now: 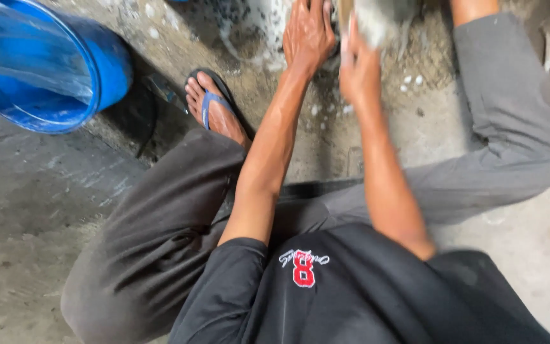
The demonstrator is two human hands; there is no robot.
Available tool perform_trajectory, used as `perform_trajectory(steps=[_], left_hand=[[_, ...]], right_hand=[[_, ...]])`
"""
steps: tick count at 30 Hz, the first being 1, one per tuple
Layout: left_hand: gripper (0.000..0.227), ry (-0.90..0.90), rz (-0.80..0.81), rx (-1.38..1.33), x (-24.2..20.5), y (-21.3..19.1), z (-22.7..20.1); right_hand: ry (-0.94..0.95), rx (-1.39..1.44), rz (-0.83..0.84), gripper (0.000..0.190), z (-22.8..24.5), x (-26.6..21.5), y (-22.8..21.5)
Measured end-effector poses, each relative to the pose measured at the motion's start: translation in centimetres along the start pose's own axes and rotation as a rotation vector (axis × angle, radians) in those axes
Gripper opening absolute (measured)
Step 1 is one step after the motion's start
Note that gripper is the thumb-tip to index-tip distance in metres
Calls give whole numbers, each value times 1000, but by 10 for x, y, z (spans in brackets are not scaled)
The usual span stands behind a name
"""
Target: The person sits on a wet concrete floor and scrubs a metal alternator with a brush and soapy water. They repeatedly dip the brush into a blue bucket, scrub the alternator's surfaces, and rinse it under running water.
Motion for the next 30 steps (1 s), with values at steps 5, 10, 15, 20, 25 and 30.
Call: perform_trajectory(steps=[5,10,15,20,25,30], left_hand=[[24,51,16,-99,-3,-10,-10],[24,35,10,-90,0,-3,-6],[25,1,88,-130,-1,-3,-1],[37,7,50,-101,-8,13,8],[22,17,35,-145,6,-3,3],[26,53,-47,-178,8,-5,-10]], right_hand=[[175,61,86,47,-16,0,2],[230,50,117,10,3,4,0],[343,69,128,46,9,-13,-7],[29,-62,156,29,-4,57,7],[115,0,101,43,-20,-23,-6],[31,-129,190,37,-26,80,0]])
Point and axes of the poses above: each hand's wrist, its own x-axis towards the middle knuckle, its own y-axis out of the palm, z = x × y, the point moved 2 cm from there along x, towards the middle knuckle, and after that the axes turned 13 degrees about -z, right-handed, at the moved point
